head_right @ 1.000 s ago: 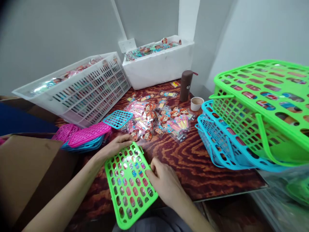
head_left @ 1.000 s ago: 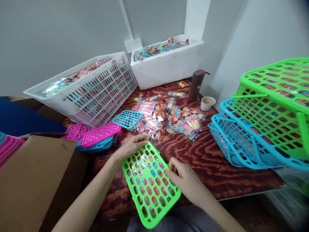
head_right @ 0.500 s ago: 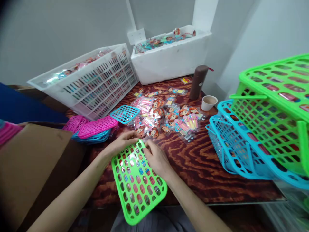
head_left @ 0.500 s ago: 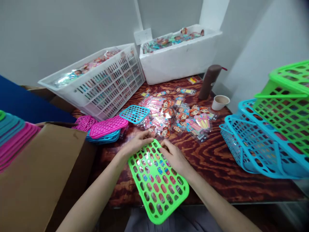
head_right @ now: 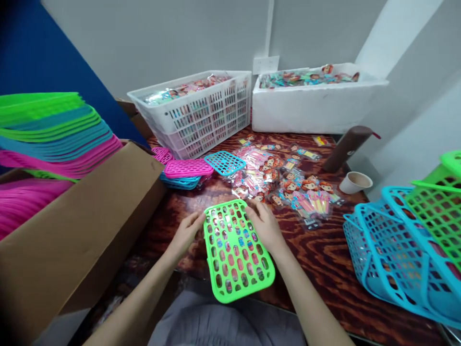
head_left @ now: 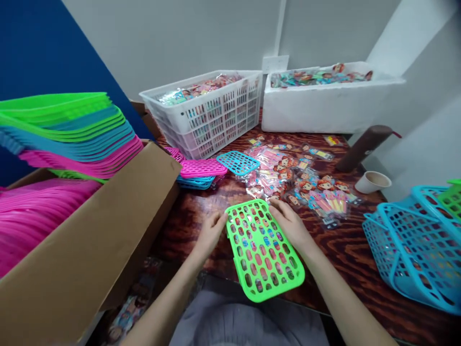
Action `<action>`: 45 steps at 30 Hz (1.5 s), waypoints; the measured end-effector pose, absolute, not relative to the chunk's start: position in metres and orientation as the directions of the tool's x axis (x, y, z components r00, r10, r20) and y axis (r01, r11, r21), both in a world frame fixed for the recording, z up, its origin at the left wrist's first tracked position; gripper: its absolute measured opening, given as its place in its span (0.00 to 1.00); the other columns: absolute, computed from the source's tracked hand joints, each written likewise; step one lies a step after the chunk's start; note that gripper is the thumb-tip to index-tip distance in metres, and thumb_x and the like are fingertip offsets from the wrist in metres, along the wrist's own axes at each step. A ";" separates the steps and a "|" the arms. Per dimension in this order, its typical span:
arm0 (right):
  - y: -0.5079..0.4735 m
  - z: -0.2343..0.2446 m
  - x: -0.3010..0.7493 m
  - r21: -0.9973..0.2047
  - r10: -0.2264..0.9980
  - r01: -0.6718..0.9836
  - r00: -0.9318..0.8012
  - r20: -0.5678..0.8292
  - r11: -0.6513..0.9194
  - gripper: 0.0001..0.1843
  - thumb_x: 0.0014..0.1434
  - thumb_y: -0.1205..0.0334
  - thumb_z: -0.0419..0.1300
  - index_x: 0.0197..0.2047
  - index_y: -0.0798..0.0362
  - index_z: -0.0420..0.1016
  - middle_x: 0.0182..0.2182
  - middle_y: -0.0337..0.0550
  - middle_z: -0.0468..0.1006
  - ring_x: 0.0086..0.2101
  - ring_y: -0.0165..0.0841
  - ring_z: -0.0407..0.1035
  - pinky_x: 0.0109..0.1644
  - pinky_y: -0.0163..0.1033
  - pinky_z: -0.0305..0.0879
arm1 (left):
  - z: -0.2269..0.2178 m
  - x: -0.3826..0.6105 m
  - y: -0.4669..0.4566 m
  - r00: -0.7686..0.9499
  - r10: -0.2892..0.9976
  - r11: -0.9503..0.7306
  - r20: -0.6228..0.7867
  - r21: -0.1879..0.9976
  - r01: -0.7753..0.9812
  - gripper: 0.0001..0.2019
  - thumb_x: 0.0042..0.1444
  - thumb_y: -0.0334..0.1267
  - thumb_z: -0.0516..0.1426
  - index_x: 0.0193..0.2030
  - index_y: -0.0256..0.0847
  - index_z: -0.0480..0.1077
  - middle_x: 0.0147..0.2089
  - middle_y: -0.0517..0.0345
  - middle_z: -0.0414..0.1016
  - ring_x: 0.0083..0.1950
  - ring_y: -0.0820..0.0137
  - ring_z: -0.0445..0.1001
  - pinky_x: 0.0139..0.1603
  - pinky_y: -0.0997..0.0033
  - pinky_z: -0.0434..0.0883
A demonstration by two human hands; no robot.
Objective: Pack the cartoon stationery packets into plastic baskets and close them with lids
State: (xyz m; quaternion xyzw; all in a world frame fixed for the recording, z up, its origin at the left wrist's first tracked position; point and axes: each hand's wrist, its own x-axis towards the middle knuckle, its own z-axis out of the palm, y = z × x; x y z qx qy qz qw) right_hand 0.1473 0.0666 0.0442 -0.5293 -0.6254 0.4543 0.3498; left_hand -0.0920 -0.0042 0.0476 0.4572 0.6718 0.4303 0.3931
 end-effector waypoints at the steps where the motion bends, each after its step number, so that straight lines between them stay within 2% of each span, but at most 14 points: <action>1: 0.072 0.046 0.142 -0.936 0.972 0.352 -0.230 -0.052 0.033 0.20 0.59 0.46 0.57 0.50 0.47 0.75 0.50 0.47 0.77 0.52 0.44 0.69 0.57 0.49 0.62 | 0.046 -0.090 -0.009 -0.262 0.953 0.220 -0.152 0.942 0.255 0.25 0.54 0.63 0.55 0.25 0.43 0.57 0.22 0.66 0.58 0.24 0.74 0.60 0.24 0.75 0.57; 5: 0.085 0.049 0.126 -0.935 0.939 0.354 -0.315 -0.137 -0.018 0.14 0.57 0.50 0.56 0.41 0.48 0.74 0.32 0.39 0.78 0.38 0.39 0.71 0.42 0.42 0.65 | 0.042 -0.087 -0.006 -0.232 0.957 0.221 -0.174 0.955 0.195 0.24 0.55 0.62 0.53 0.25 0.43 0.56 0.22 0.67 0.58 0.22 0.75 0.58 0.23 0.75 0.56; 8: 0.086 0.046 0.123 -0.929 0.946 0.371 -0.292 -0.140 -0.023 0.12 0.57 0.50 0.55 0.37 0.48 0.72 0.27 0.36 0.74 0.33 0.36 0.68 0.37 0.38 0.62 | 0.040 -0.091 0.000 -0.222 0.963 0.194 -0.149 0.962 0.193 0.23 0.55 0.59 0.54 0.24 0.42 0.56 0.21 0.67 0.57 0.24 0.75 0.58 0.25 0.75 0.56; 14: 0.087 0.048 0.125 -0.834 0.945 0.534 -0.321 -0.054 0.134 0.15 0.60 0.46 0.51 0.34 0.48 0.68 0.28 0.38 0.72 0.33 0.37 0.67 0.39 0.40 0.60 | 0.040 -0.096 0.003 -0.164 0.971 0.199 -0.176 0.969 0.143 0.23 0.53 0.58 0.56 0.22 0.42 0.56 0.21 0.66 0.60 0.25 0.75 0.61 0.26 0.75 0.57; 17: 0.093 0.053 0.126 -0.681 0.926 0.687 -0.376 -0.033 0.255 0.18 0.63 0.46 0.47 0.34 0.49 0.70 0.29 0.42 0.73 0.34 0.40 0.68 0.40 0.42 0.59 | 0.041 -0.096 -0.001 -0.136 0.962 0.250 -0.239 0.966 0.072 0.23 0.52 0.61 0.55 0.25 0.42 0.60 0.20 0.64 0.64 0.21 0.74 0.63 0.23 0.75 0.58; 19: 0.098 0.058 0.121 -0.567 0.901 0.734 -0.432 0.036 0.375 0.19 0.64 0.50 0.46 0.40 0.50 0.74 0.37 0.48 0.77 0.41 0.44 0.69 0.45 0.46 0.60 | 0.041 -0.094 -0.006 -0.133 0.952 0.280 -0.276 0.960 0.018 0.24 0.54 0.63 0.52 0.27 0.42 0.61 0.20 0.63 0.65 0.19 0.74 0.64 0.21 0.74 0.59; 22: 0.102 0.066 0.103 -0.502 0.816 0.670 -0.561 0.139 0.547 0.20 0.64 0.54 0.47 0.47 0.51 0.77 0.46 0.51 0.77 0.48 0.46 0.68 0.53 0.49 0.59 | 0.040 -0.086 -0.011 -0.186 0.939 0.287 -0.291 0.957 -0.047 0.23 0.59 0.62 0.46 0.29 0.42 0.60 0.22 0.64 0.64 0.20 0.74 0.65 0.22 0.75 0.62; 24: 0.105 0.072 0.085 -0.568 0.746 0.577 -0.659 0.100 0.586 0.19 0.63 0.53 0.50 0.45 0.50 0.79 0.44 0.50 0.78 0.47 0.44 0.69 0.54 0.49 0.60 | 0.040 -0.079 -0.013 -0.244 0.930 0.270 -0.275 0.961 -0.055 0.20 0.59 0.58 0.49 0.30 0.42 0.59 0.24 0.65 0.64 0.23 0.75 0.66 0.24 0.75 0.64; 26: 0.108 0.077 0.068 -0.671 0.681 0.493 -0.731 0.025 0.554 0.16 0.59 0.51 0.55 0.41 0.50 0.81 0.41 0.48 0.79 0.45 0.42 0.71 0.52 0.47 0.63 | 0.041 -0.069 -0.013 -0.303 0.920 0.250 -0.248 0.968 -0.034 0.16 0.55 0.52 0.57 0.30 0.42 0.59 0.26 0.66 0.64 0.26 0.75 0.67 0.27 0.76 0.63; 29: 0.116 0.085 0.058 -0.806 0.629 0.441 -0.769 -0.114 0.394 0.16 0.52 0.48 0.63 0.36 0.51 0.81 0.35 0.44 0.80 0.39 0.40 0.72 0.46 0.44 0.66 | 0.047 -0.054 -0.011 -0.374 0.903 0.232 -0.211 0.973 0.014 0.15 0.45 0.39 0.65 0.31 0.42 0.60 0.27 0.67 0.65 0.29 0.74 0.66 0.31 0.76 0.62; 35: 0.128 0.101 0.080 -0.898 0.620 0.440 -0.709 -0.337 0.014 0.20 0.46 0.45 0.71 0.37 0.51 0.80 0.32 0.39 0.79 0.33 0.34 0.71 0.42 0.40 0.65 | 0.068 -0.031 -0.006 -0.418 0.896 0.193 -0.149 0.979 0.065 0.11 0.46 0.31 0.62 0.31 0.42 0.62 0.27 0.67 0.65 0.30 0.73 0.64 0.33 0.72 0.58; 39: 0.130 0.100 0.085 -0.917 0.636 0.397 -0.699 -0.327 -0.034 0.19 0.44 0.48 0.73 0.35 0.51 0.78 0.31 0.37 0.77 0.32 0.32 0.69 0.41 0.39 0.64 | 0.066 -0.023 0.000 -0.438 0.893 0.145 -0.101 0.987 0.068 0.10 0.47 0.27 0.59 0.31 0.42 0.62 0.27 0.66 0.64 0.30 0.72 0.64 0.33 0.71 0.56; 42: 0.130 0.093 0.078 -0.912 0.650 0.408 -0.680 -0.340 -0.050 0.19 0.44 0.49 0.72 0.34 0.52 0.77 0.29 0.37 0.76 0.31 0.31 0.67 0.38 0.38 0.62 | 0.053 -0.022 0.004 -0.435 0.885 0.164 -0.167 0.985 -0.046 0.11 0.46 0.26 0.59 0.31 0.42 0.61 0.26 0.67 0.63 0.28 0.74 0.63 0.31 0.73 0.56; 45: 0.127 0.085 0.067 -0.881 0.677 0.473 -0.655 -0.335 0.022 0.18 0.42 0.48 0.71 0.29 0.53 0.76 0.26 0.36 0.73 0.28 0.31 0.64 0.36 0.37 0.60 | 0.037 -0.027 0.004 -0.394 0.893 0.175 -0.218 0.974 -0.143 0.11 0.48 0.27 0.60 0.30 0.42 0.60 0.25 0.69 0.61 0.27 0.75 0.62 0.29 0.75 0.57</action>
